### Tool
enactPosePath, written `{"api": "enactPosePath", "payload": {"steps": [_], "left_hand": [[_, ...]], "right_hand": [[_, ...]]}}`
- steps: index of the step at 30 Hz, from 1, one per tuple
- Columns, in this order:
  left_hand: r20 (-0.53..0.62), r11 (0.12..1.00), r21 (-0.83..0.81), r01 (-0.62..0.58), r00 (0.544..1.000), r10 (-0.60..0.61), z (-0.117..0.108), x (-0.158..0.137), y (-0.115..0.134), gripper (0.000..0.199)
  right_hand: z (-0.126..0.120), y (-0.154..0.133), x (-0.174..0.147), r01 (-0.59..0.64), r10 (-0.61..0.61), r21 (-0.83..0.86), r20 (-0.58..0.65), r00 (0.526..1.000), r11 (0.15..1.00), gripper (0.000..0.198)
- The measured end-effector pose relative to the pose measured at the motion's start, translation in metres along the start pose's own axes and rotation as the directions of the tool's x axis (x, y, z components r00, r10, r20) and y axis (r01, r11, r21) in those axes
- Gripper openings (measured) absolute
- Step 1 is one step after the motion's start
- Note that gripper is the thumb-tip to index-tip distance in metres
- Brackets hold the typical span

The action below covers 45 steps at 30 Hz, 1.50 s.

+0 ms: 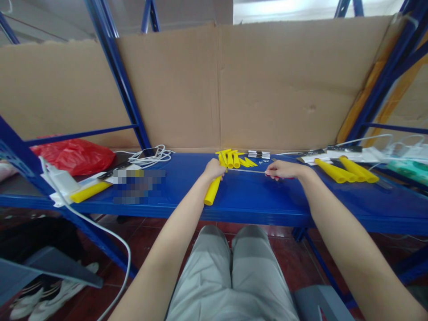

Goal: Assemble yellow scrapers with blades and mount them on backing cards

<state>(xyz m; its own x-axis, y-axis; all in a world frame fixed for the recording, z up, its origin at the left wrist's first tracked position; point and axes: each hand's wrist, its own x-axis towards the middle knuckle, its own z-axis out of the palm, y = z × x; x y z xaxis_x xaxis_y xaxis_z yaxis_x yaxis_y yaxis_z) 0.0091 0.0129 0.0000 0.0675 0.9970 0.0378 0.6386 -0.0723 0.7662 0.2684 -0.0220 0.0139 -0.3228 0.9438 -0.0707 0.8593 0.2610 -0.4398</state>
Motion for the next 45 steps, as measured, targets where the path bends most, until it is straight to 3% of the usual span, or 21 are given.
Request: {"api": "enactPosePath", "payload": {"steps": [6, 16, 22, 28, 34, 37, 41, 45], "left_hand": [[0.014, 1.0, -0.021, -0.019, 1.0, 0.02, -0.002, -0.001, 0.0, 0.009], [0.013, 1.0, 0.025, -0.018, 1.0, 0.017, -0.006, -0.003, 0.0, 0.003], [0.015, 0.999, 0.028, -0.038, 0.999, 0.038, -0.007, -0.001, -0.003, 0.001], [0.016, 0.998, 0.065, -0.028, 1.0, 0.027, -0.008, -0.005, 0.0, 0.005], [0.001, 0.995, 0.1, -0.007, 1.0, 0.007, -0.01, -0.005, 0.0, 0.013], [0.007, 0.994, 0.107, -0.015, 1.0, 0.015, -0.01, -0.003, -0.002, 0.013], [-0.008, 0.993, 0.12, -0.008, 1.0, 0.009, -0.01, -0.003, -0.002, 0.01], [-0.012, 0.992, 0.126, 0.011, 1.0, -0.01, -0.011, -0.004, 0.0, 0.008]], "right_hand": [[0.004, 0.002, 0.002, 0.011, -0.01, 0.007, -0.013, 1.0, 1.0, 0.045], [0.011, 0.008, 0.014, -0.008, -0.072, -0.248, -0.31, 0.948, 0.969, 0.02], [0.006, 0.01, 0.012, 0.132, -0.193, -0.263, -0.219, 0.956, 0.956, 0.023], [0.005, 0.005, 0.008, 0.114, -0.147, -0.192, -0.164, 0.976, 0.975, 0.03], [0.01, 0.003, 0.009, 0.052, -0.095, -0.148, -0.306, 0.947, 0.988, 0.027], [0.01, 0.004, 0.008, 0.078, -0.126, -0.158, -0.325, 0.937, 0.984, 0.027], [0.006, 0.0, 0.003, 0.151, -0.172, -0.102, -0.236, 0.956, 0.983, 0.033], [0.006, -0.003, 0.001, 0.12, -0.124, -0.035, -0.149, 0.981, 0.992, 0.043]]}}
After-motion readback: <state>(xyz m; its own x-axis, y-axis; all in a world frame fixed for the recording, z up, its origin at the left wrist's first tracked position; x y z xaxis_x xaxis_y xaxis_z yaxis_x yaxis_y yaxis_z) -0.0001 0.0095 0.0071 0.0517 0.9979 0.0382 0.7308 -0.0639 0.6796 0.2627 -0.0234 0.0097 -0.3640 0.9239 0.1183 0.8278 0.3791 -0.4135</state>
